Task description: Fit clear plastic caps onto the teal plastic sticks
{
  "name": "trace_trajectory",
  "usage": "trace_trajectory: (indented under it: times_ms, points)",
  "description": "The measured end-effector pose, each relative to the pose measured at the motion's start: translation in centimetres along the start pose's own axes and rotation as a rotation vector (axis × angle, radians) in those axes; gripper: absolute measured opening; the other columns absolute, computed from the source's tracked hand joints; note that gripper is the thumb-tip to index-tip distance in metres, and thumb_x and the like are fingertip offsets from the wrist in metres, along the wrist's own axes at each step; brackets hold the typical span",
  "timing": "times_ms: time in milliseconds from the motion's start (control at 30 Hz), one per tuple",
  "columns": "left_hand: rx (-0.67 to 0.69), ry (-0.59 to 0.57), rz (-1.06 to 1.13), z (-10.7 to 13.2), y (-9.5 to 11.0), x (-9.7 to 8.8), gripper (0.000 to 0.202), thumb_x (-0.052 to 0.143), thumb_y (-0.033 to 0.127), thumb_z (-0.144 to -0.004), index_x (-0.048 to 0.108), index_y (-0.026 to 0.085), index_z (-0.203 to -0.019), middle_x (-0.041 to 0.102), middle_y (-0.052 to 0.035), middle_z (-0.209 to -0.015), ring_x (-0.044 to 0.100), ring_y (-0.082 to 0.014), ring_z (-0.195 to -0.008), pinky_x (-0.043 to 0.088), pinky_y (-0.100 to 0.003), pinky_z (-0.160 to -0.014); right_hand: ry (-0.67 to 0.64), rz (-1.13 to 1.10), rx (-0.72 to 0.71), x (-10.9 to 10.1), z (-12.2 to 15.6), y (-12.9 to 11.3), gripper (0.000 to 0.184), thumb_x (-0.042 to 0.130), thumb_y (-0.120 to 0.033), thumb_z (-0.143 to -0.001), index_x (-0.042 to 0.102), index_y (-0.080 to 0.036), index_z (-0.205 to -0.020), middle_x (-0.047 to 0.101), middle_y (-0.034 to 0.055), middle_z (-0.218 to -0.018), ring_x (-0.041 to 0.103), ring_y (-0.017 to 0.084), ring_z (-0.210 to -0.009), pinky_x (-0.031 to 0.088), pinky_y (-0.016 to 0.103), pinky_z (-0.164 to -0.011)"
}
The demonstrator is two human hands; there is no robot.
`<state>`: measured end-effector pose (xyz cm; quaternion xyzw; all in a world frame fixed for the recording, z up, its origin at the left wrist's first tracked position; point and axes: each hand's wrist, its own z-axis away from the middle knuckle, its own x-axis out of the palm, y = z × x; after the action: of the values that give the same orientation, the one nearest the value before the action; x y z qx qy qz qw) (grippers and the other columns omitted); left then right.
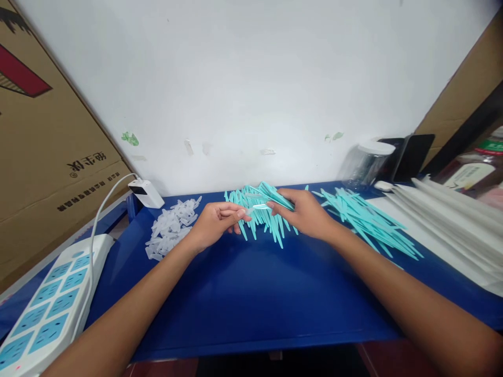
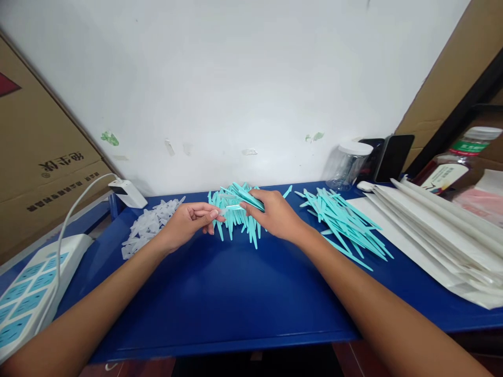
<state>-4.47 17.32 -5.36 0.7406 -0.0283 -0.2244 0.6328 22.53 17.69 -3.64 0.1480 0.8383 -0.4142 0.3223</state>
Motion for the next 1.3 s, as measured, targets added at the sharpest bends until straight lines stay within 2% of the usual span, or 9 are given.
trace_trajectory:
  times_ms: [333,500,633,733,867,967,1067,1167,1300]
  points:
    - [-0.007,0.024,-0.017,0.0,0.0,-0.2,0.038,0.075,0.053,-0.09,0.077,0.016,-0.1,0.082,-0.0127,-0.104,0.073,-0.016,-0.063,0.05,-0.025,-0.055,-0.024,0.046,0.007,-0.2,-0.1,-0.2,0.032,0.058,-0.043,-0.102,0.065,-0.019,-0.082,0.068,0.0,-0.072,0.053,0.013,-0.059,0.035,0.028,-0.062]
    - [-0.021,-0.005,-0.007,0.2,0.3,0.7,0.037,0.076,0.052,-0.089,0.077,0.016,-0.094,0.082,-0.0118,-0.095,0.074,-0.0172,-0.06,0.048,-0.025,-0.053,-0.063,-0.001,0.002,1.2,0.3,-0.6,0.037,0.057,-0.047,-0.103,0.057,-0.021,-0.077,0.07,0.0012,-0.073,0.054,0.015,-0.061,0.036,0.028,-0.062]
    - [-0.021,0.036,0.063,0.3,0.0,1.6,0.038,0.077,0.053,-0.088,0.074,0.015,-0.089,0.082,-0.0125,-0.097,0.071,-0.0156,-0.055,0.046,-0.025,-0.05,-0.051,-0.095,0.028,2.4,0.5,-0.7,0.038,0.058,-0.049,-0.103,0.051,-0.022,-0.077,0.072,0.0005,-0.073,0.056,0.015,-0.059,0.036,0.028,-0.06]
    - [-0.025,0.015,0.044,0.2,-0.2,1.5,0.039,0.077,0.054,-0.087,0.075,0.016,-0.092,0.082,-0.0128,-0.096,0.072,-0.0166,-0.058,0.048,-0.025,-0.051,-0.065,-0.138,0.048,2.5,0.5,-0.6,0.037,0.057,-0.047,-0.103,0.052,-0.022,-0.077,0.074,0.0009,-0.075,0.059,0.015,-0.063,0.038,0.028,-0.062]
    - [-0.003,0.013,-0.098,-0.2,0.1,0.0,0.042,0.078,0.056,-0.084,0.077,0.015,-0.096,0.081,-0.0111,-0.087,0.071,-0.017,-0.061,0.051,-0.025,-0.053,-0.094,-0.112,0.062,1.9,0.3,-0.7,0.036,0.054,-0.042,-0.104,0.063,-0.019,-0.077,0.072,0.0014,-0.075,0.058,0.015,-0.062,0.039,0.029,-0.063]
    - [0.013,0.099,-0.263,-0.5,0.3,-1.8,0.045,0.072,0.06,-0.088,0.076,0.015,-0.094,0.08,-0.01,-0.087,0.069,-0.0171,-0.059,0.052,-0.028,-0.056,-0.1,-0.168,0.103,1.3,0.2,-0.8,0.032,0.051,-0.039,-0.105,0.067,-0.019,-0.086,0.073,0.0015,-0.078,0.056,0.015,-0.06,0.04,0.03,-0.061]
    - [0.051,0.249,-0.678,-0.7,0.2,-4.2,0.042,0.066,0.059,-0.092,0.077,0.018,-0.091,0.079,-0.0083,-0.085,0.07,-0.021,-0.067,0.052,-0.032,-0.065,-0.13,-0.288,0.184,1.0,0.2,-0.8,0.019,0.05,-0.039,-0.105,0.057,-0.022,-0.105,0.076,0.0007,-0.085,0.053,0.014,-0.054,0.041,0.03,-0.056]
    - [-0.001,0.323,-1.104,-0.6,-0.4,-6.9,0.037,0.062,0.054,-0.094,0.079,0.021,-0.092,0.079,-0.0087,-0.084,0.071,-0.0278,-0.08,0.048,-0.035,-0.069,-0.173,-0.394,0.257,0.9,0.3,-0.8,0.019,0.051,-0.042,-0.105,0.043,-0.025,-0.106,0.077,-0.0002,-0.086,0.049,0.014,-0.049,0.04,0.03,-0.051]
    - [-0.169,0.312,-1.281,-0.5,-1.0,-9.8,0.034,0.062,0.05,-0.093,0.079,0.022,-0.094,0.079,-0.0093,-0.086,0.07,-0.0304,-0.084,0.042,-0.035,-0.065,-0.21,-0.437,0.242,0.9,0.3,-0.6,0.024,0.05,-0.048,-0.105,0.042,-0.026,-0.099,0.077,0.0013,-0.087,0.048,0.013,-0.048,0.04,0.029,-0.049]
